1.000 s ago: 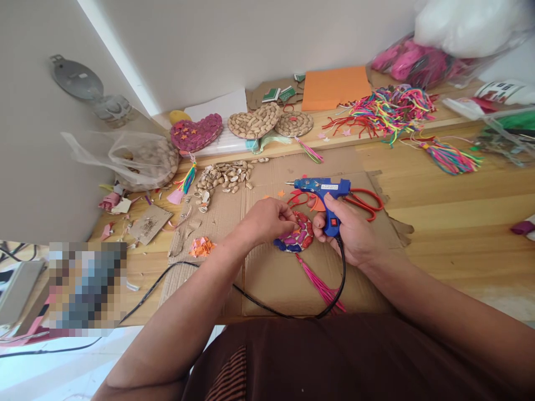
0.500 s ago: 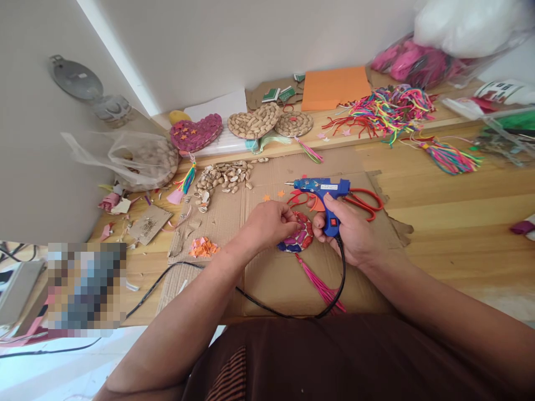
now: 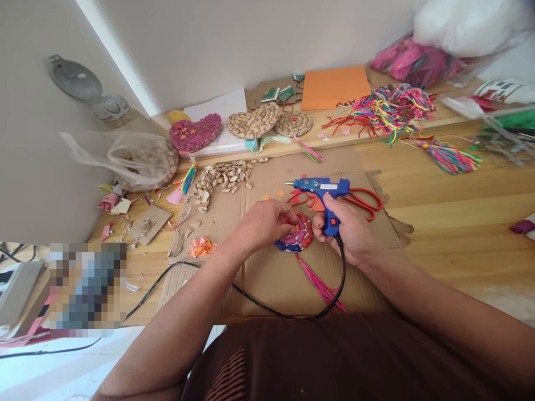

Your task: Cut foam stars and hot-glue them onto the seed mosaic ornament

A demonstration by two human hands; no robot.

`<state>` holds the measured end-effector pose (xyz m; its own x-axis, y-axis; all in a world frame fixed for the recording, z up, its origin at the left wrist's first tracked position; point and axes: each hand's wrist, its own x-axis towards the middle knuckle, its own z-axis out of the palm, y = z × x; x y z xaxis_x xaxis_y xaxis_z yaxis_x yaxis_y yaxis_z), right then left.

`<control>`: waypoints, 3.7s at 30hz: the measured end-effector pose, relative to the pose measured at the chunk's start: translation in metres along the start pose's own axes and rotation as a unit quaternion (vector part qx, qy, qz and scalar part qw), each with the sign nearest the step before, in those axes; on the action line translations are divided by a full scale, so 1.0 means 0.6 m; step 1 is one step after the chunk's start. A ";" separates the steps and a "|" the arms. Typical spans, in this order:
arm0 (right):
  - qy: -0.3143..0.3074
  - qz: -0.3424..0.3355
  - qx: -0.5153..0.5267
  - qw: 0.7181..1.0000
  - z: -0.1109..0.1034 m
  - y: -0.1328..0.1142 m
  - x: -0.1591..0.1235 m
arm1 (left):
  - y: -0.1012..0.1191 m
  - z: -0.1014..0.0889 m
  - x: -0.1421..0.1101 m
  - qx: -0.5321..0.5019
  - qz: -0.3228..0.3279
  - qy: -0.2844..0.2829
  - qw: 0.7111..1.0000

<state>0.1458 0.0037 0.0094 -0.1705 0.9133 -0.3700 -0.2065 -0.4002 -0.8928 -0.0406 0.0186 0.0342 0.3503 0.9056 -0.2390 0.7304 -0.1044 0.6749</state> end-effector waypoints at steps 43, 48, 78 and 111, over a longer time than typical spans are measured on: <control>-0.033 0.004 0.075 0.997 -0.007 0.004 0.003 | 0.004 -0.023 -0.025 0.017 -0.007 0.047 0.999; -0.036 -0.001 0.086 0.996 -0.002 0.001 0.002 | -0.005 -0.020 -0.029 0.005 -0.026 0.079 0.996; -0.046 -0.010 0.095 0.994 -0.004 0.003 0.002 | -0.012 0.005 -0.049 -0.033 -0.052 0.033 0.998; -0.028 0.007 0.072 0.997 -0.007 0.007 0.004 | 0.011 0.032 -0.020 0.016 -0.013 0.082 0.996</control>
<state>0.1485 0.0049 0.0038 -0.2276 0.9035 -0.3633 -0.3384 -0.4232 -0.8405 -0.0286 -0.0006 0.0284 0.2333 0.9628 -0.1366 0.7565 -0.0914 0.6476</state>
